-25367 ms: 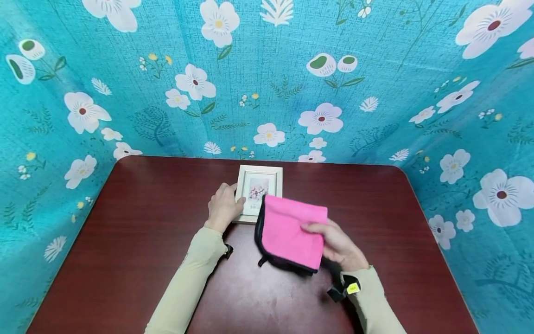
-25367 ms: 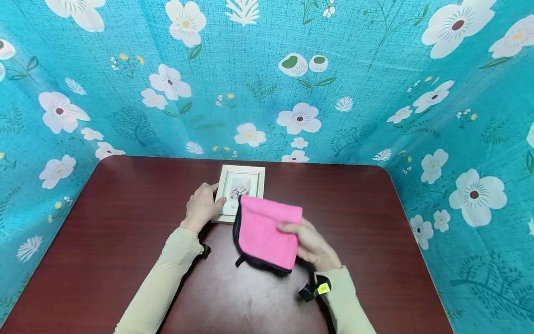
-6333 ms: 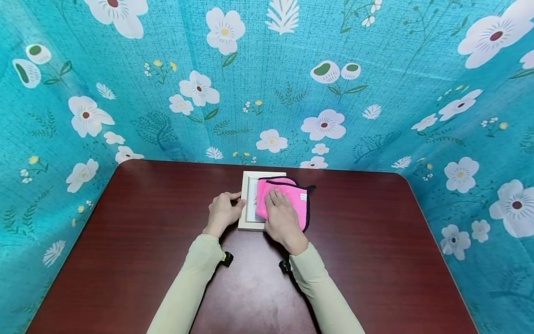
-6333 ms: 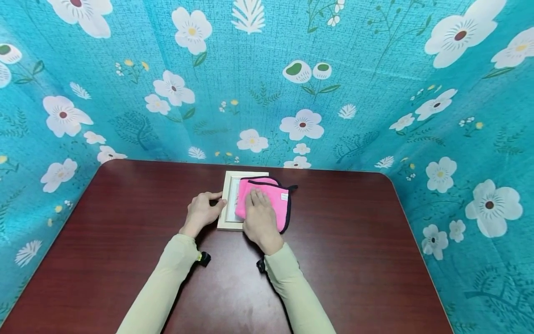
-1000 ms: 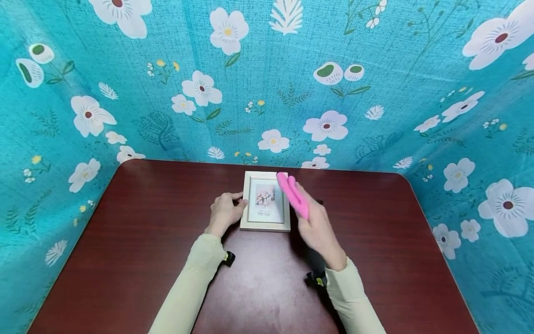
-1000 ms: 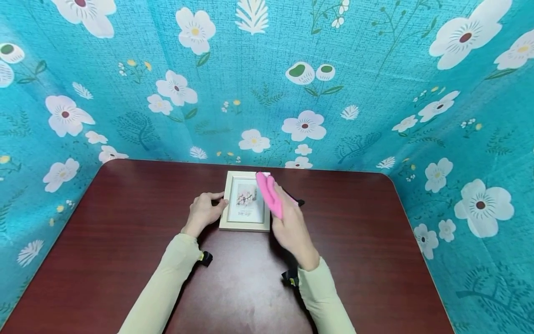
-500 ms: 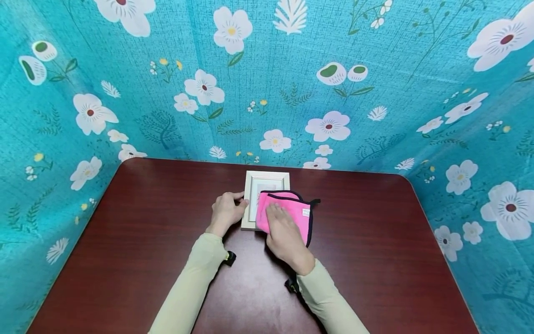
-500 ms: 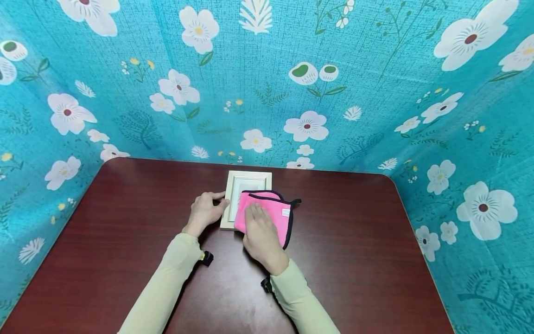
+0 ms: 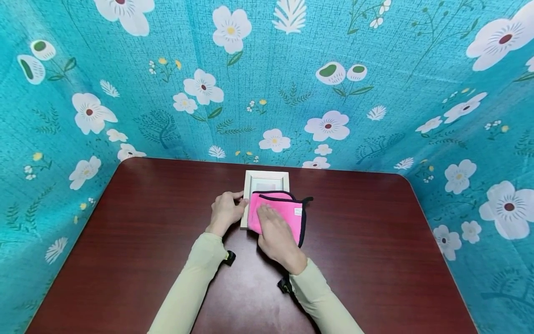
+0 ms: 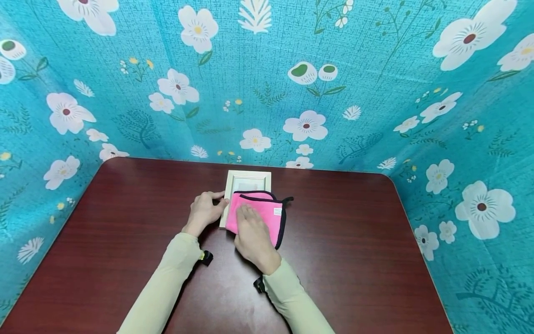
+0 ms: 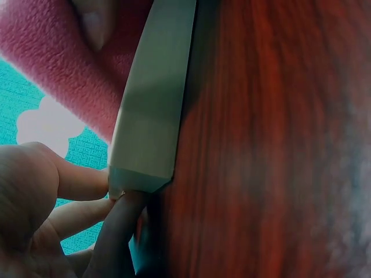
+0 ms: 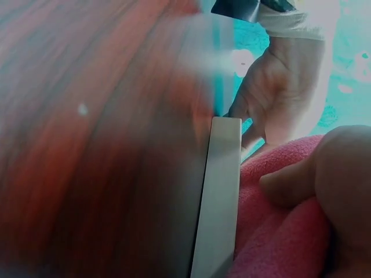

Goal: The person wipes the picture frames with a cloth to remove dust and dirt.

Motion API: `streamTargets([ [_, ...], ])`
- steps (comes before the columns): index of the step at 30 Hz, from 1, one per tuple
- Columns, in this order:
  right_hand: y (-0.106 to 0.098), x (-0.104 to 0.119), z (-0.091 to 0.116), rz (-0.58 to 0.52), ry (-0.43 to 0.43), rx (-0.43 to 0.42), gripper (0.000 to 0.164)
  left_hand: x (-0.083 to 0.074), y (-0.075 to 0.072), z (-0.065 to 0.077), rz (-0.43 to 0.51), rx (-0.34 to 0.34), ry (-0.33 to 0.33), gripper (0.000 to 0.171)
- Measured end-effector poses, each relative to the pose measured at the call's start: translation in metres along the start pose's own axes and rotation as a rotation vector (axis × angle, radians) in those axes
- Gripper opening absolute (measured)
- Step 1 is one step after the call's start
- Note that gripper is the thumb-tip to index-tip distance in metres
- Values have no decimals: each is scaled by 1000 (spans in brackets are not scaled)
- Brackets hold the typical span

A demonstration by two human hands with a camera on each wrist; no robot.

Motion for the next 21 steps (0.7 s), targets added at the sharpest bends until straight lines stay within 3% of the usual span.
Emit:
streamTargets([
  [21,2,6,-4,-78,-30,46,65,0,-2,-1,-8,-5,-9,40],
])
Point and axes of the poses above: each hand's wrist, its own z-axis away from the middle knuckle, its own y-axis out of the palm, x = y × z, the point moved 8 cm from there along -z, towards the middle knuckle, and after that the axes turned 9 degrees about x, right-handed, at the moved point
